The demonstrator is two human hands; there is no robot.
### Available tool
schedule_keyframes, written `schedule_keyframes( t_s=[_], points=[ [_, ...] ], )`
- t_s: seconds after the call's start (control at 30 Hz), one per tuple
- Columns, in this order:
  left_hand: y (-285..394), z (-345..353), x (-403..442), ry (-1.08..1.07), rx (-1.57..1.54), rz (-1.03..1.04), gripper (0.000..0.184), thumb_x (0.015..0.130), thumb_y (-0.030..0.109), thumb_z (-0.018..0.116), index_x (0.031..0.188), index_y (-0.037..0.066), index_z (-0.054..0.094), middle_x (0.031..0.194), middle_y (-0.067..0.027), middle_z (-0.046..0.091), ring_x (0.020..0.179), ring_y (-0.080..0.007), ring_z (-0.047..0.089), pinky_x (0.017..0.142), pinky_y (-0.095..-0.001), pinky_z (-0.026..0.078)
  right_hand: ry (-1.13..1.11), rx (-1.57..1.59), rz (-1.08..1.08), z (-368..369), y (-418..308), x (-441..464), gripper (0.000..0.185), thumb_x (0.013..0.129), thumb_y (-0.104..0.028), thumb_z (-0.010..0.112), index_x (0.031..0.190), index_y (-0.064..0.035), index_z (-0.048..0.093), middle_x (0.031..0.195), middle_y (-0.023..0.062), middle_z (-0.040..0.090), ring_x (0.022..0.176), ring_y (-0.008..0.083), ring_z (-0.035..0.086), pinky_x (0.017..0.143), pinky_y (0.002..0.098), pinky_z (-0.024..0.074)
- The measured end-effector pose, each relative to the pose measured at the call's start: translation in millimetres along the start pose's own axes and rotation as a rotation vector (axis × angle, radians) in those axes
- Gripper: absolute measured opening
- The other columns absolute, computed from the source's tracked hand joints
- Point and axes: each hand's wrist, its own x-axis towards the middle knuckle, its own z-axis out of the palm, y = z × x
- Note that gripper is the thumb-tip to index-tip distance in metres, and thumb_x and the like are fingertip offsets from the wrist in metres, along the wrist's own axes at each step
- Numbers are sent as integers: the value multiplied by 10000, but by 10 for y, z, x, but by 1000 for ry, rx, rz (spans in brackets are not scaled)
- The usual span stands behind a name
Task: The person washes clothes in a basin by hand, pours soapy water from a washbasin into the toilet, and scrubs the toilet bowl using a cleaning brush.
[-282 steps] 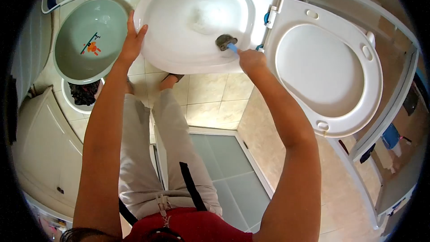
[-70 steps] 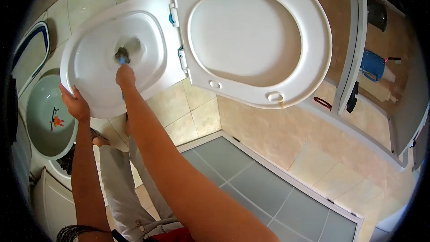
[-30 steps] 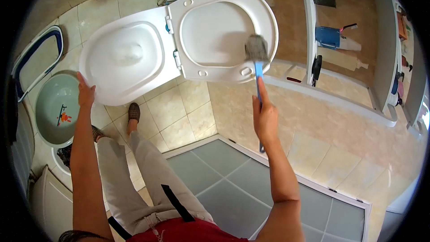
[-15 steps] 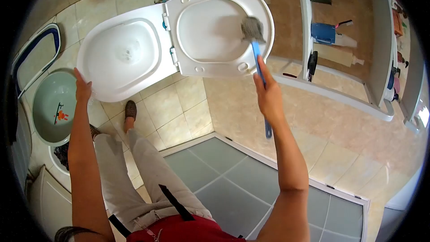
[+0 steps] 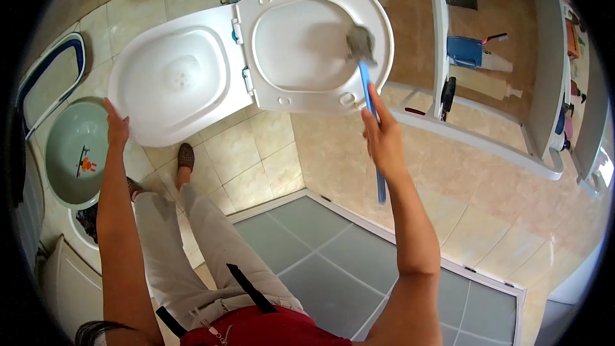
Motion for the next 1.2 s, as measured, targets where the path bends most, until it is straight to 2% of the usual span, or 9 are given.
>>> schedule_keyframes(
  t_s=[0.23,0.4,0.73,0.93,0.97,1.0,1.03,1.1,1.2],
  points=[
    [-62,7,29,-22,-44,50,945,846,115,602,1462,284,-94,1377,-232,365,1210,-390,453,992,-470,390,50,43,-143,103,-67,286,478,945,-129,497,1408,-192,398,684,-54,413,567,40,338,494,204,326],
    [-28,1,-25,0,-82,79,948,838,98,605,1466,274,-84,1392,-238,340,1233,-394,424,1003,-463,377,84,83,156,211,433,-545,527,920,-51,517,1412,-196,394,668,-60,431,538,33,340,461,195,336],
    [-12,24,-11,3,-129,59,962,823,40,600,1470,237,-85,1353,-271,355,1204,-421,433,1009,-462,366,104,400,-23,541,-120,565,550,926,-66,484,1431,-233,343,587,-53,374,437,36,305,368,203,272],
    [-166,146,52,87,-210,215,952,813,-3,589,1475,184,-69,1346,-289,322,1208,-407,400,1018,-440,349,234,217,-66,926,501,-69,583,939,-51,447,1462,-226,258,683,-7,444,409,32,312,337,197,274],
    [-147,136,36,109,-198,260,941,820,-5,588,1474,166,-68,1362,-291,290,1226,-410,368,1021,-435,346,221,-54,-164,1060,761,-166,574,928,-18,445,1455,-168,276,887,68,578,588,107,548,507,234,466],
    [-112,120,12,113,-203,248,936,824,-4,587,1473,161,-67,1367,-289,284,1231,-408,361,1027,-433,338,278,-311,-409,1286,760,-216,550,916,0,456,1435,-90,299,1198,154,568,1033,233,591,866,317,477],
    [-65,101,-18,114,-206,238,930,828,-4,585,1473,156,-66,1372,-286,279,1236,-406,355,1032,-432,331,48,-103,-218,1499,737,-331,520,912,-12,480,1407,-27,322,1388,182,428,1307,279,381,1067,345,297],
    [-69,123,-32,155,-159,289,901,849,17,580,1472,142,-59,1393,-275,263,1254,-402,320,1053,-424,299,-141,-126,-314,2086,691,-300,579,866,-40,531,1404,-181,370,970,199,581,804,343,604,735,407,496],
    [-27,72,-84,117,-199,268,887,857,34,576,1473,137,-53,1404,-270,253,1261,-400,299,1063,-418,276,-351,-225,-458,3125,596,145,495,842,-62,517,1319,-179,456,778,170,576,704,368,579,634,470,475]
  ],
)
